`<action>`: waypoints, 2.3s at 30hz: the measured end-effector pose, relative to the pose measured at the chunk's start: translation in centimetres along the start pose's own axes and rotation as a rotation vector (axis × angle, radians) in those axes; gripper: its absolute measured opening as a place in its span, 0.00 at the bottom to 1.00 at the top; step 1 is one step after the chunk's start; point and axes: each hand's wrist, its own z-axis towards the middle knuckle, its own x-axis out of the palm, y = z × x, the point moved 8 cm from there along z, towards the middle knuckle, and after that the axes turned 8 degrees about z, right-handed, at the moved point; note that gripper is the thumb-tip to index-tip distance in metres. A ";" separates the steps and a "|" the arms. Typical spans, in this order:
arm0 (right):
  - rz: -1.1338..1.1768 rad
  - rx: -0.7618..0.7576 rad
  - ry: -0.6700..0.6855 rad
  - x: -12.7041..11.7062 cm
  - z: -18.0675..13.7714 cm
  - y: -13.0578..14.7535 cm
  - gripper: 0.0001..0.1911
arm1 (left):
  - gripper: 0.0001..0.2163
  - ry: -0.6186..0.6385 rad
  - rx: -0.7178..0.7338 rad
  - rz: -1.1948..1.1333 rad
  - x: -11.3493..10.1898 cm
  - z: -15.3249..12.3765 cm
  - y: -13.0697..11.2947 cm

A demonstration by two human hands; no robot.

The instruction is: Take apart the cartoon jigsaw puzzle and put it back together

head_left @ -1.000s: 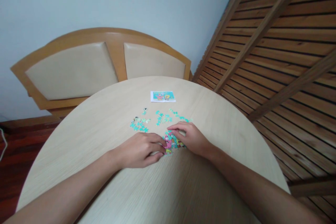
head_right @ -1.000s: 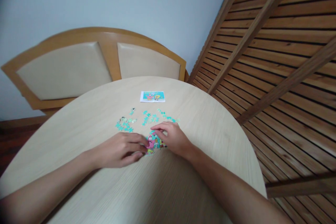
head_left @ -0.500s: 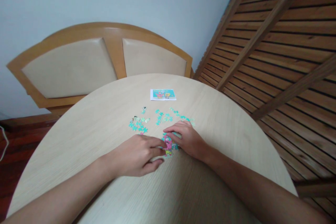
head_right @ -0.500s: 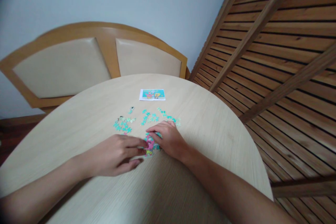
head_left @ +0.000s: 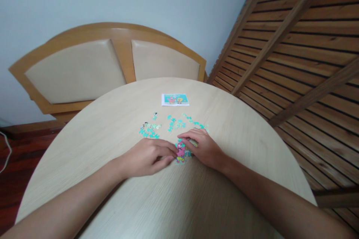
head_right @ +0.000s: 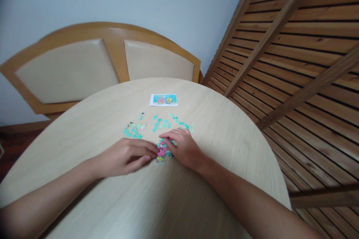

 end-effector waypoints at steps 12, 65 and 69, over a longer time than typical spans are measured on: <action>0.060 -0.097 -0.035 -0.1 -0.5 2.2 0.09 | 0.10 -0.233 -0.410 -0.257 0.6 -0.1 2.9; -0.116 -0.193 0.283 0.9 -1.7 2.9 0.17 | 0.07 -0.175 -0.391 0.180 0.9 0.0 2.9; -0.132 -0.199 0.291 1.0 -1.8 2.9 0.17 | 0.06 -0.167 -0.379 0.201 0.9 0.0 2.8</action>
